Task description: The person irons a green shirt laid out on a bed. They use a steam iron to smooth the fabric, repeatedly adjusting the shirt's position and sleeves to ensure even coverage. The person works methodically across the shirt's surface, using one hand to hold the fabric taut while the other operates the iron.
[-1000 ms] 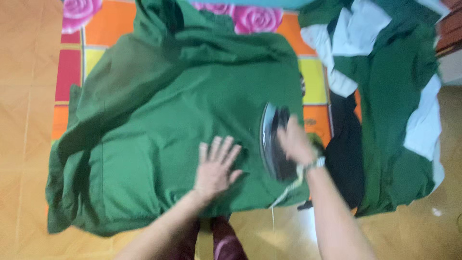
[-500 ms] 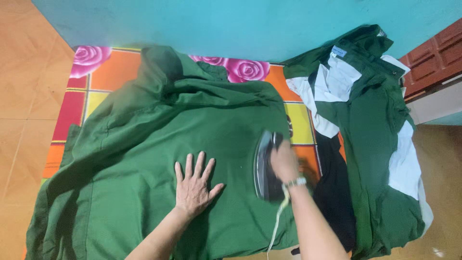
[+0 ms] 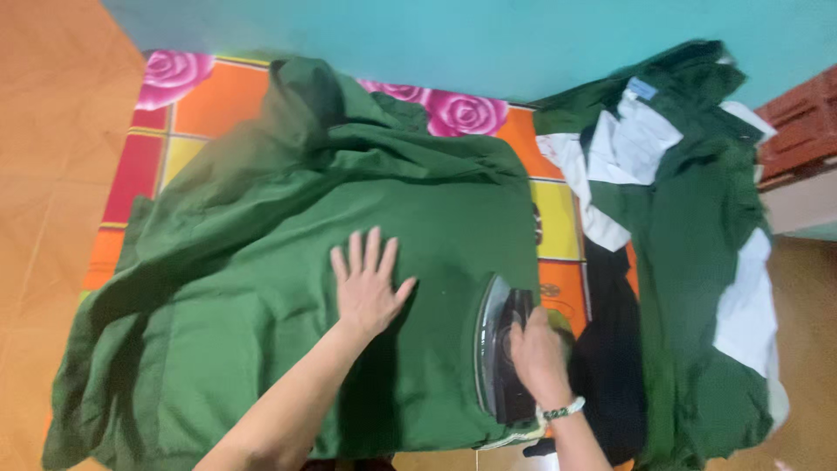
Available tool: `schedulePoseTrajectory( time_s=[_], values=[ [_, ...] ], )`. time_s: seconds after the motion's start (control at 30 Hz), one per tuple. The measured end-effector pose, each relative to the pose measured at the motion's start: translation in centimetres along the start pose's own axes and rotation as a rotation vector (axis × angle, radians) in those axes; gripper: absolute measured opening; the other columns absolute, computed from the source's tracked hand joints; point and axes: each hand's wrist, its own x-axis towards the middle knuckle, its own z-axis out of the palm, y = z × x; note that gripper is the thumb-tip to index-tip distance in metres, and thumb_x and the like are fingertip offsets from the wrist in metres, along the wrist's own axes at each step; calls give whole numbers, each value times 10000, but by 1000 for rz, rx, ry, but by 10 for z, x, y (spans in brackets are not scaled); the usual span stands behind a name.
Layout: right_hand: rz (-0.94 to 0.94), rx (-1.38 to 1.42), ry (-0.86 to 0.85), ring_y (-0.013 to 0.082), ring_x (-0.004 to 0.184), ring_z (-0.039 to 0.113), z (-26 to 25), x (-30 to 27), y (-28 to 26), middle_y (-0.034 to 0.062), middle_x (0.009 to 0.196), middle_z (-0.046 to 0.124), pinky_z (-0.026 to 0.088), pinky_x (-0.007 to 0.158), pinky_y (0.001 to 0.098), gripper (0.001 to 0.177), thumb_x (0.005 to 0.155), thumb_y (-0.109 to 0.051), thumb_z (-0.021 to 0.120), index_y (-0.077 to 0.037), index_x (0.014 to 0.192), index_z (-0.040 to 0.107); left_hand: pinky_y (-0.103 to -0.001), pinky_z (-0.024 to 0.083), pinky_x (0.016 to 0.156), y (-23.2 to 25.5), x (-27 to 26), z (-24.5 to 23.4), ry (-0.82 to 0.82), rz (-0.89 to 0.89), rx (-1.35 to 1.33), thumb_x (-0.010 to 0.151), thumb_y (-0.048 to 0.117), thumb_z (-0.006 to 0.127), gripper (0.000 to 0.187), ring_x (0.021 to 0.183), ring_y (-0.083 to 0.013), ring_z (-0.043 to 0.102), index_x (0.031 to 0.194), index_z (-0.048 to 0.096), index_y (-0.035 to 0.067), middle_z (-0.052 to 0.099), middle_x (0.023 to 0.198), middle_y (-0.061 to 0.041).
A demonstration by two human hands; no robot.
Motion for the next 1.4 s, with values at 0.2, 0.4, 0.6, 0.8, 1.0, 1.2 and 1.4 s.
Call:
schedulePoseTrajectory(
  time_s=[0.2,0.4,0.6,0.8,1.0,1.2,1.4],
  values=[
    [-216,-7,158,471,675,707,6,92,-14,326,783,692,586,655,525,331,961,-227,612,84,1039,530,-634,85,1209,29,45,37,14,308,25,967,491,458,663,1540,-342,175,1581,356,263,254,1674,-54],
    [-143,199,103,397,580,698,-18,162,-59,324,783,669,588,579,478,323,964,-154,617,137,1038,499,-619,82,1218,20,46,28,16,106,-54,921,665,464,760,1541,-354,171,1560,379,261,252,1666,-86],
    [-109,556,-73,256,526,640,-36,107,-64,188,746,627,567,410,418,385,953,-216,675,102,1035,474,-628,96,1218,-17,30,18,135,-104,-13,925,660,494,788,1541,-361,186,1577,394,229,247,1673,-107],
    [3,456,-254,250,450,659,-33,2,-49,143,672,638,541,366,392,357,940,-244,654,49,988,455,-652,88,1199,-15,-11,14,117,-163,40,953,630,486,764,1535,-406,169,1585,377,216,228,1680,-133],
    [-103,389,-186,269,414,646,-22,18,-59,178,589,627,503,362,399,371,970,-237,656,86,954,473,-706,43,1182,-2,-26,4,-10,-33,-2,959,636,443,737,1541,-380,148,1586,348,260,217,1679,-74],
    [-125,510,-89,241,469,644,-18,119,-104,190,722,639,507,362,410,311,950,-146,668,104,941,483,-698,27,1192,-3,-26,0,-27,-47,-31,940,642,443,744,1549,-367,139,1581,346,276,212,1680,-61],
    [-244,571,-76,205,521,641,-16,110,-94,178,802,651,542,417,362,362,933,-131,701,85,1082,451,-693,40,1189,-10,-26,9,-6,5,-31,943,654,457,753,1545,-372,152,1579,352,265,227,1684,-68]
  ],
)
